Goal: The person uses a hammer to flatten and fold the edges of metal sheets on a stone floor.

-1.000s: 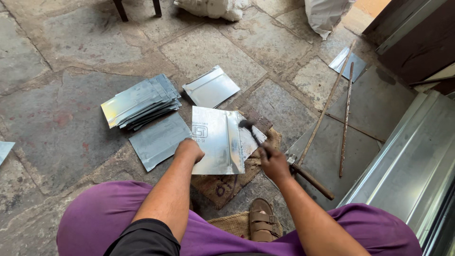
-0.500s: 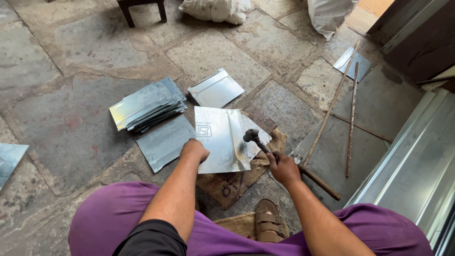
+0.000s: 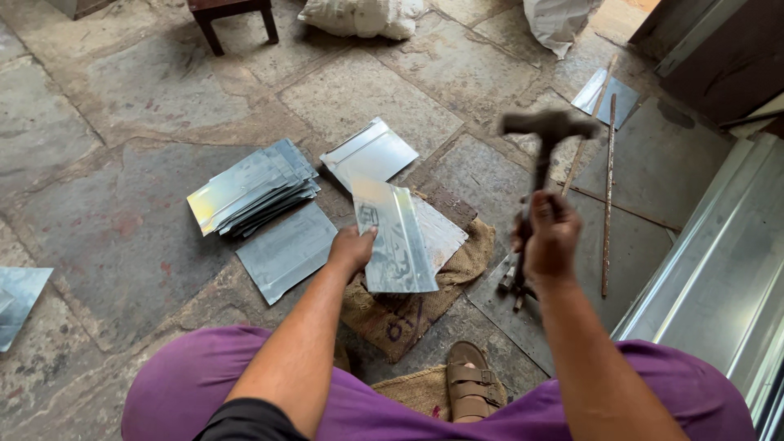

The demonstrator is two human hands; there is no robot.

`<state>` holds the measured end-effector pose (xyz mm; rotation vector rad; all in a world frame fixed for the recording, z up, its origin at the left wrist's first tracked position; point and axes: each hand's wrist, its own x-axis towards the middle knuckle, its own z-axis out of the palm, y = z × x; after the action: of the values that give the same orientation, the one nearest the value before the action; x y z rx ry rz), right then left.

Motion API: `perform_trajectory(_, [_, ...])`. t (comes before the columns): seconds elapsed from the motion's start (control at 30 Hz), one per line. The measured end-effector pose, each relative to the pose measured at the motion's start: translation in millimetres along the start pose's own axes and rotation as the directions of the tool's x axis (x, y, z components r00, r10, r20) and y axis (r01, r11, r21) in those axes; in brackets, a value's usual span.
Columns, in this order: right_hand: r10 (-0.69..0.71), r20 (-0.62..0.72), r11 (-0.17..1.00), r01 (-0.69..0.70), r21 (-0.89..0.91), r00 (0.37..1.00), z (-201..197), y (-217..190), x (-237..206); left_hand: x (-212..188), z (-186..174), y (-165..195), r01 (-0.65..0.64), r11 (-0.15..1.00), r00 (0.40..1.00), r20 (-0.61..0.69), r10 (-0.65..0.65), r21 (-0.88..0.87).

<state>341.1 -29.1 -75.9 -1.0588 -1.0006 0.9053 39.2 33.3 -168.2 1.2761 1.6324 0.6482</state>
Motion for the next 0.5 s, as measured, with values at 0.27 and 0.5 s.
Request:
perform_trajectory(0.27, [-0.122, -0.028, 0.992, 0.123, 0.040, 0.992, -35, -35, -7, -15, 10, 48, -0.264, 0.868, 0.964, 0.120, 0.235, 0.421])
perform_trajectory(0.5, [-0.115, -0.065, 0.992, 0.119, 0.052, 0.991, -46, -23, 6, 14, 12, 0, -0.468, 0.481, 0.877, 0.323, 0.355, 0.741])
